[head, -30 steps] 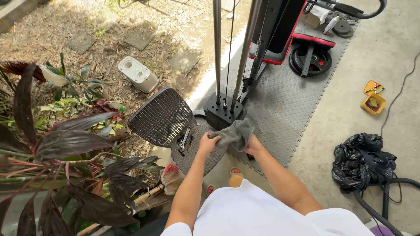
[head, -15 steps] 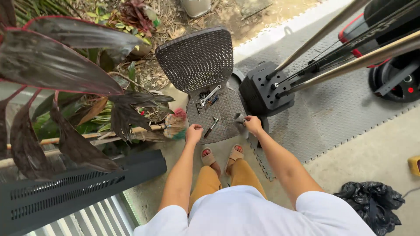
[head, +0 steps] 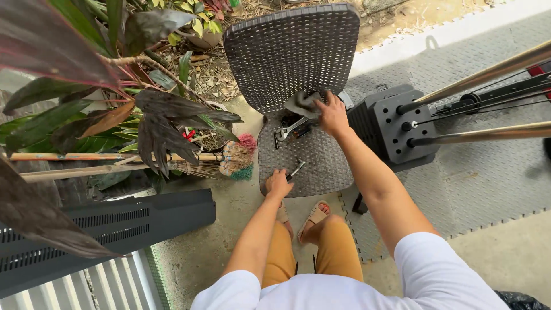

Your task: Replacing a pulley or cable component on a multi-gym weight machine using hand tools.

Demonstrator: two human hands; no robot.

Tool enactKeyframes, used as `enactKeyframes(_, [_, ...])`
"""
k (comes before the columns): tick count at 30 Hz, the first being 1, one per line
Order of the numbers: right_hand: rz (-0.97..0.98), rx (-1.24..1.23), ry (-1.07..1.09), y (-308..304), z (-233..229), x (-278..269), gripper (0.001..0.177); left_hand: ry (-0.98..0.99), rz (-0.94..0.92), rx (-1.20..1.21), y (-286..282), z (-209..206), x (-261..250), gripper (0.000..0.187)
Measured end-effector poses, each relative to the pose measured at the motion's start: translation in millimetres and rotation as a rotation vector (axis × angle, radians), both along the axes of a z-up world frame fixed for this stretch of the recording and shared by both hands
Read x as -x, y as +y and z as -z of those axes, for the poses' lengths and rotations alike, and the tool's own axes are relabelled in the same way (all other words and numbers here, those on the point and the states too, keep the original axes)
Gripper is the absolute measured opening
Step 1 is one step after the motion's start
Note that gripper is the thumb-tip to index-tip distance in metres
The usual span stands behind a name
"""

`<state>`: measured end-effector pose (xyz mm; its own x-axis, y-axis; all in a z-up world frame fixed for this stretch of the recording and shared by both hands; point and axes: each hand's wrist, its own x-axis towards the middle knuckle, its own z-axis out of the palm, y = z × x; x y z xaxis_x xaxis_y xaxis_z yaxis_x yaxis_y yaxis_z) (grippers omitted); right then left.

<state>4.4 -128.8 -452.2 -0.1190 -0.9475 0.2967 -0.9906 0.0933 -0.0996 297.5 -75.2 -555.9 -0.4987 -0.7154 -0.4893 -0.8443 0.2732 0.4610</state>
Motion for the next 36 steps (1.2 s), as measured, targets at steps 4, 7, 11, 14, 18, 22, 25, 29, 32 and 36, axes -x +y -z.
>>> enactKeyframes(4, [0.154,-0.301,-0.085,-6,43,-3,0.065,-0.023,0.032,-0.033,-3,12,7,0.044])
enactKeyframes(7, [0.267,-0.605,-0.428,-8,57,-9,0.074,0.045,0.035,0.043,-14,16,9,0.03])
enactKeyframes(11, [0.107,-0.638,-0.268,-20,94,2,0.071,0.096,0.023,0.132,-34,24,12,0.023])
enactKeyframes(14, [-0.009,-0.39,-0.317,-23,111,7,0.069,0.128,-0.004,0.185,-37,24,11,0.023])
enactKeyframes(18, [-0.132,-0.17,-0.47,-25,108,-2,0.069,0.164,-0.041,0.223,-44,28,16,0.025])
enactKeyframes(22, [0.075,-0.505,-0.122,-14,97,-10,0.067,0.152,-0.053,0.239,-46,28,20,0.025])
enactKeyframes(25, [0.18,-0.4,-0.245,-1,104,-8,0.061,0.135,-0.095,0.246,-50,26,23,0.028])
enactKeyframes(29, [0.234,-0.231,-0.345,15,112,-7,0.072,0.019,-0.126,0.229,-54,15,24,0.041])
enactKeyframes(32, [0.301,-0.208,-0.429,30,104,-16,0.057,-0.039,-0.185,0.227,-56,19,18,0.05])
enactKeyframes(36, [0.576,-0.496,-0.362,66,114,-28,0.053,-0.015,-0.323,0.275,-46,8,0,0.056])
